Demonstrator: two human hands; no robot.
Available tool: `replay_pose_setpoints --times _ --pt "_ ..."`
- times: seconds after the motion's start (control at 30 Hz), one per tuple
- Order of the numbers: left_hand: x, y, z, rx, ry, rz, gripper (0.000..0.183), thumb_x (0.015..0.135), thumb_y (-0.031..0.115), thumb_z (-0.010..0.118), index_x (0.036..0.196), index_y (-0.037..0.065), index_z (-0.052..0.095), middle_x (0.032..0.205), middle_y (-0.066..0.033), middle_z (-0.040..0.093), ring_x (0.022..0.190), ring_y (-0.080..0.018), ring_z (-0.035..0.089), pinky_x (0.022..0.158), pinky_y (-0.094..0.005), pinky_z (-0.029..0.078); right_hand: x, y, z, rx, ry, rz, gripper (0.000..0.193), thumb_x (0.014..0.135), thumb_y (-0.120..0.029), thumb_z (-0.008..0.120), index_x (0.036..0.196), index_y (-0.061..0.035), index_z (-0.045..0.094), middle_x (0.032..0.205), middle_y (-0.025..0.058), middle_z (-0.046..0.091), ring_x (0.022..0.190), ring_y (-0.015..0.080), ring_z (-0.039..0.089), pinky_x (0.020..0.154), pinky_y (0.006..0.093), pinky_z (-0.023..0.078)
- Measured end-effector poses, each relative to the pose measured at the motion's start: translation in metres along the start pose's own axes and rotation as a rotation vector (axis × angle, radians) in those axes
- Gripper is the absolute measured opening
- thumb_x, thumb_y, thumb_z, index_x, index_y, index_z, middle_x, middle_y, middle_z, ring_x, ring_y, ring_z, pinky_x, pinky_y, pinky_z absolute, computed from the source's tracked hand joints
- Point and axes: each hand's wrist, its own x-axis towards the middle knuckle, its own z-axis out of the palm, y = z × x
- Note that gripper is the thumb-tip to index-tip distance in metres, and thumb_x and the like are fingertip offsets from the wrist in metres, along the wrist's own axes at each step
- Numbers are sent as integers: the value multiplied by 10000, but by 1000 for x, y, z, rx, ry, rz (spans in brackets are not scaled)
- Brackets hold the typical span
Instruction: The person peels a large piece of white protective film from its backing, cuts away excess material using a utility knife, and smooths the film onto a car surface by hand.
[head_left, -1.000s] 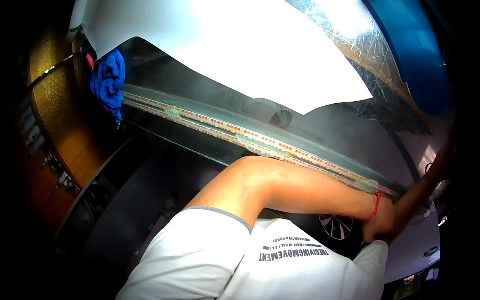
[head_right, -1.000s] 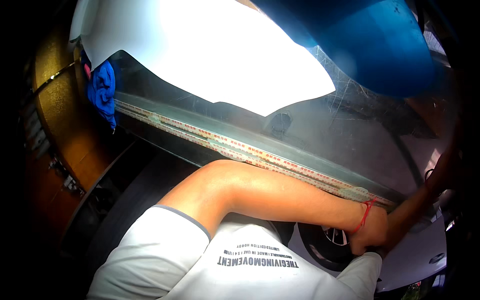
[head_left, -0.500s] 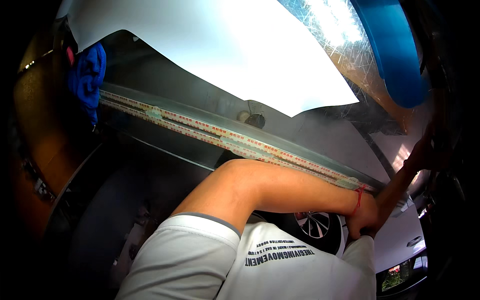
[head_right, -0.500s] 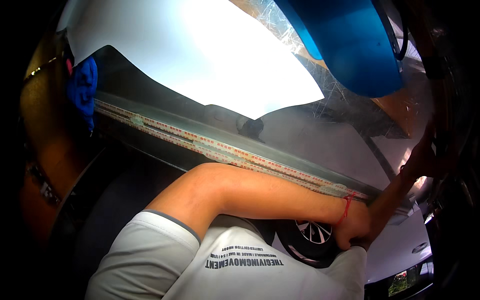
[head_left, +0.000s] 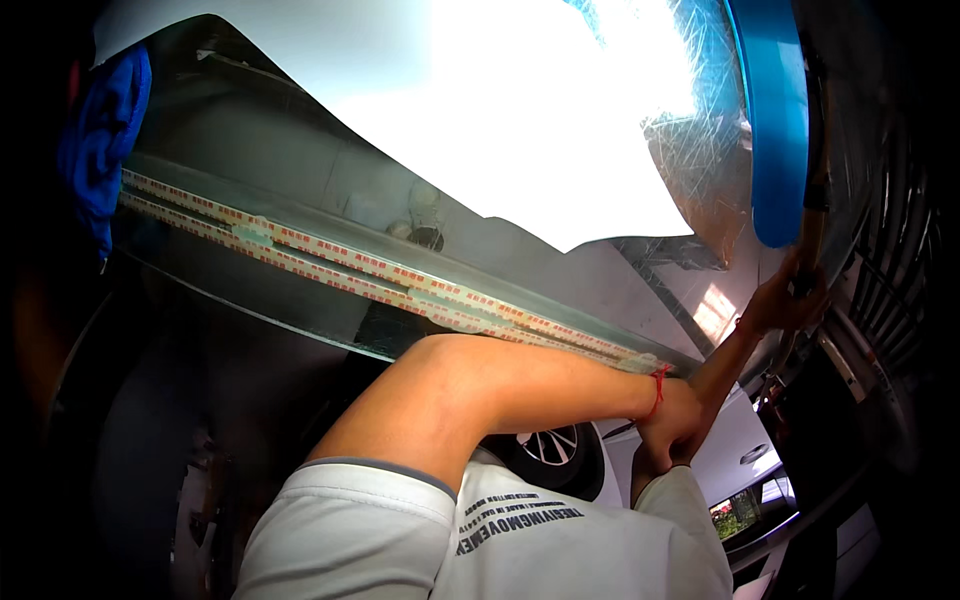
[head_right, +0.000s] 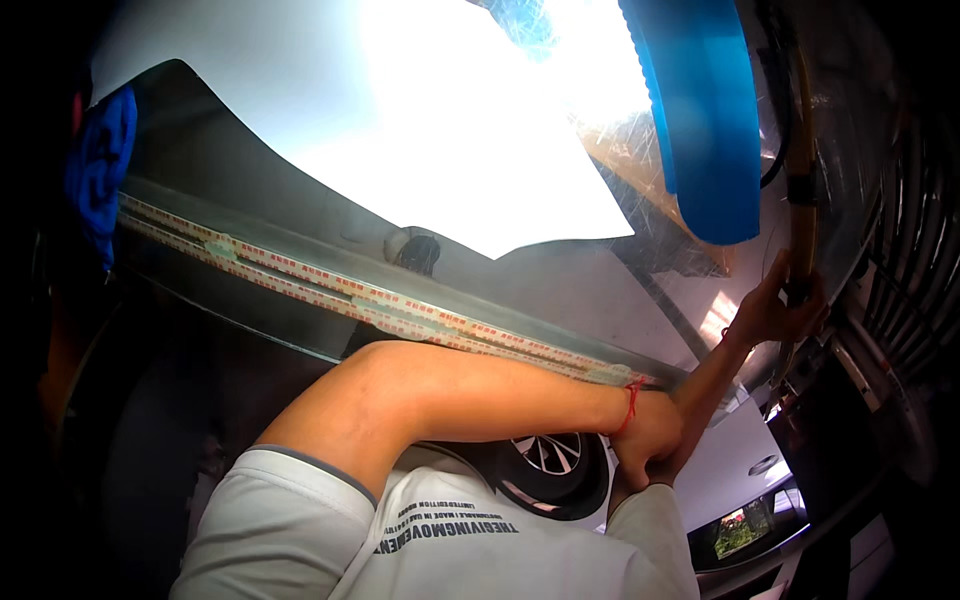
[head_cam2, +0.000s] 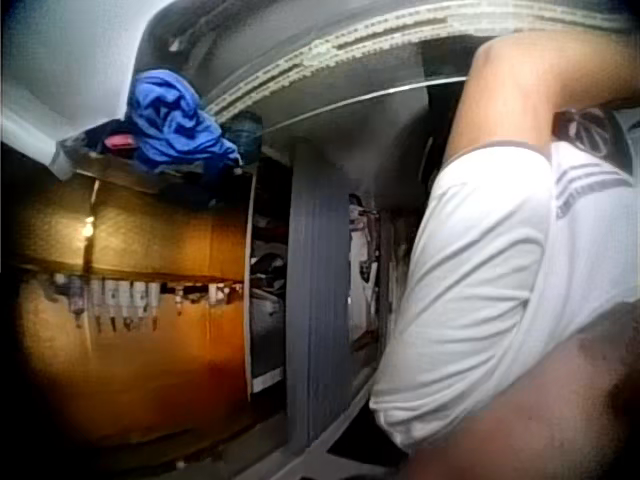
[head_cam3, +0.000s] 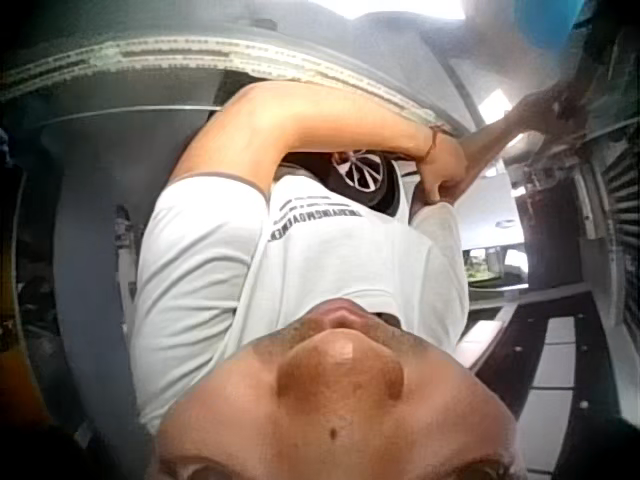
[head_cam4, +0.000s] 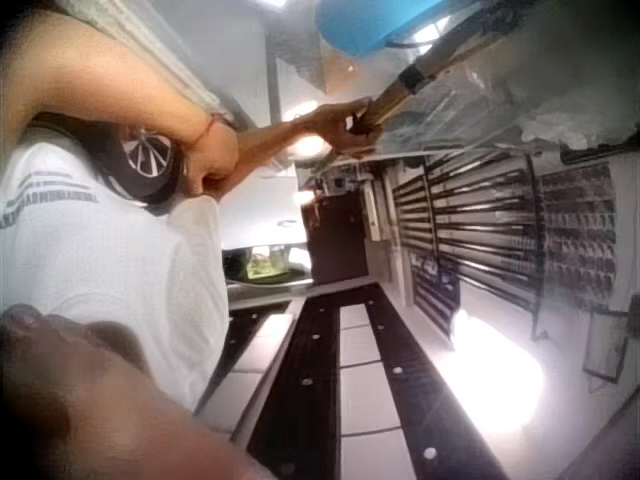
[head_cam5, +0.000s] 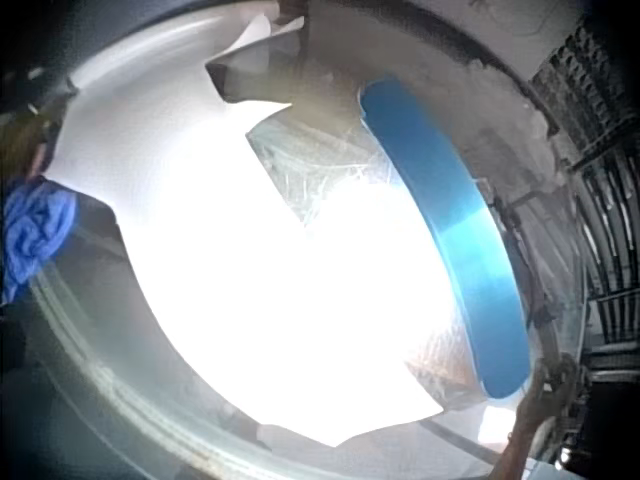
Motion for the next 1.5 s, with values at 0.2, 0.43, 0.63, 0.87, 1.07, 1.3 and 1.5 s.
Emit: replay_pose_setpoints --times 0.2,0.43,0.63,0.87,1.07,1.3,1.5 --pt "0 -5 7 -31 40 6 426 660 489 720 651 64 743 695 -134 709 715 -339 708 668 -460 544 -4 -2 -2 -12 -67 23 566 840 -590 800 1029 -62 721 916 65 691 870 231 637 756 391 534" --pt "5 -1 0 -2 -11 -11 510 721 548 695 673 43 748 707 -180 706 714 -377 702 668 -470 543 -4 -2 1 32 -150 120 637 812 -620 809 1087 -54 713 1001 109 686 1036 239 603 653 341 613" --pt "3 -2 2 -47 67 32 465 678 524 708 651 62 748 664 -143 698 694 -359 702 656 -466 540 -8 -1 3 138 -106 172 637 840 -605 791 1126 -44 697 1114 133 610 1018 245 621 689 316 621" --pt "4 -12 13 -93 104 45 461 651 535 705 694 79 759 725 -132 720 743 -353 712 703 -457 552 -7 -10 3 186 -69 143 581 849 -526 826 1095 -14 708 995 128 663 872 207 682 664 283 607" --pt "8 -20 14 -54 -31 55 449 701 521 688 819 98 779 849 -124 752 833 -322 718 736 -444 559 -18 11 7 75 -33 33 599 852 -581 800 1034 -13 740 891 94 720 752 206 698 611 295 583" --pt "9 -23 11 73 -93 -19 451 718 491 639 782 66 775 859 -148 755 834 -347 723 763 -460 556 -11 33 16 121 117 -172 402 856 -377 860 901 15 783 840 149 760 764 315 725 711 401 574" --pt "9 -17 13 117 -100 -18 459 724 495 649 785 58 774 850 -168 747 826 -359 723 763 -464 560 -9 33 4 98 56 -74 399 879 -358 846 944 29 774 917 147 765 819 273 727 759 370 582"
